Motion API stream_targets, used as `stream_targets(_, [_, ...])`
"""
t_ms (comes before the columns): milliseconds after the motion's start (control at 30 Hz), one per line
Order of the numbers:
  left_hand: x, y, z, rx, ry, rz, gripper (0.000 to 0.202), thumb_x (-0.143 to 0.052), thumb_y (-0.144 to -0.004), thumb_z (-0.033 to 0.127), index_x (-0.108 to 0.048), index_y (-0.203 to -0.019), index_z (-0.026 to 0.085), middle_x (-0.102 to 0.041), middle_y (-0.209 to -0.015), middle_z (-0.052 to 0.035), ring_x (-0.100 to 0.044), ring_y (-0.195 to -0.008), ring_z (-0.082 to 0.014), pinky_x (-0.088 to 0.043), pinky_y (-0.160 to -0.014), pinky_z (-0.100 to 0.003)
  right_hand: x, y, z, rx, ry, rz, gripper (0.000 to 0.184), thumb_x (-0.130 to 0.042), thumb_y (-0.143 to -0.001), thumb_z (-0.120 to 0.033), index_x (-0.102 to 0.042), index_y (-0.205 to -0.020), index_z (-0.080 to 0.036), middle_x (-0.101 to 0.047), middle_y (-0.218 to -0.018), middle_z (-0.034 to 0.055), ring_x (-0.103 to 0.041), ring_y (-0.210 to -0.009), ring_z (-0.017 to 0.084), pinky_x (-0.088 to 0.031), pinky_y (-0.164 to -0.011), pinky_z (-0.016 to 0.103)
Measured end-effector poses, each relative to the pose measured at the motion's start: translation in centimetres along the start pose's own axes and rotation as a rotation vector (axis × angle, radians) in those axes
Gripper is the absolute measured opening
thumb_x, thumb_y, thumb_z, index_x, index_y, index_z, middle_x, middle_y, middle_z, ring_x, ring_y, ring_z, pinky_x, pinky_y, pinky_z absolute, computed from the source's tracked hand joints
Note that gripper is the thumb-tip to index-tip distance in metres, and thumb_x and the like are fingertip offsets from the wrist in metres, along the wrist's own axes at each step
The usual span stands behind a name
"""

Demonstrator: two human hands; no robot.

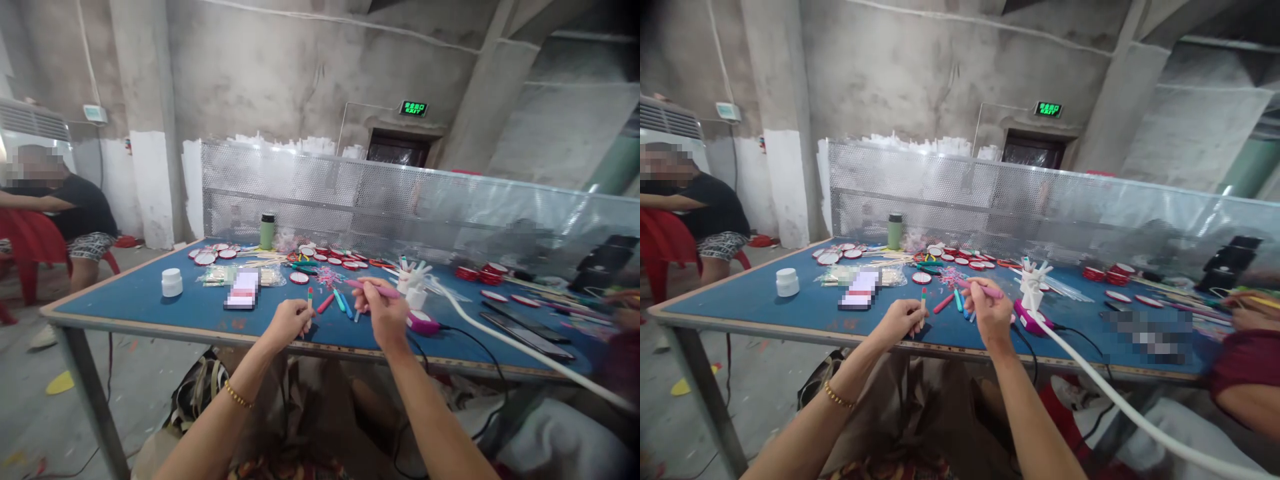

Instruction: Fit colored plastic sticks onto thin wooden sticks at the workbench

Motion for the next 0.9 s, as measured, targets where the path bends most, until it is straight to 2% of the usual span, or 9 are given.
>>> stream_targets(167, [0.0, 0.1, 0.1, 0.012, 0.037, 0.0, 0.022, -0.051, -0.08, 0.033, -0.061, -0.071, 0.015, -0.057, -0.055, 0.0014, -0.051, -0.045, -0.0093, -0.042, -0.043, -0.018, -4.2, 3.0, 1.1, -0.041, -0.103, -0.073, 0.023, -0.063, -0.087, -0.04, -0.066, -0.086, -0.018, -0.068, -0.067, 0.0001, -0.057, -0.047, 0.012, -0.048, -0.047, 0.025])
stream_targets(267, [0.0, 0.1, 0.2, 0.018, 0.051, -0.001, 0.022, -0.051, -0.08, 0.032, -0.059, -0.068, 0.016, -0.057, -0.054, 0.0013, -0.051, -0.045, -0.0091, -0.042, -0.044, -0.018, -5.6, 3.9, 1.6, -0.033, -0.073, -0.109, 0.021, -0.063, -0.087, -0.039, -0.066, -0.081, -0.018, -0.067, -0.068, 0.0001, -0.057, -0.048, 0.012, -0.048, -0.048, 0.025])
stream_targets(467, [0.0, 0.0, 0.3, 0.0, 0.035, -0.011, 0.022, -0.051, -0.081, 0.031, -0.057, -0.066, 0.016, -0.056, -0.052, 0.0015, -0.051, -0.044, -0.009, -0.042, -0.044, -0.018, -5.5, 4.3, 2.5, -0.043, -0.047, -0.077, 0.02, -0.062, -0.086, -0.039, -0.065, -0.08, -0.02, -0.066, -0.068, -0.0004, -0.059, -0.049, 0.013, -0.051, -0.051, 0.027])
stream_targets(900, [0.0, 0.3, 0.9, -0.048, -0.028, -0.014, 0.023, -0.048, -0.082, 0.031, -0.056, -0.066, 0.016, -0.056, -0.053, 0.0019, -0.052, -0.046, -0.0095, -0.043, -0.046, -0.019, -5.7, 4.7, 2.6, 0.03, 0.025, -0.117, 0.017, -0.059, -0.089, -0.035, -0.066, -0.082, -0.022, -0.065, -0.069, -0.001, -0.061, -0.055, 0.014, -0.054, -0.06, 0.029])
Point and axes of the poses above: each hand's wrist, its own y-axis away from the middle knuckle, its own x-axis out of the back of the hand, z = x × y, the point moved 6 cm from there along -y, towards the middle knuckle
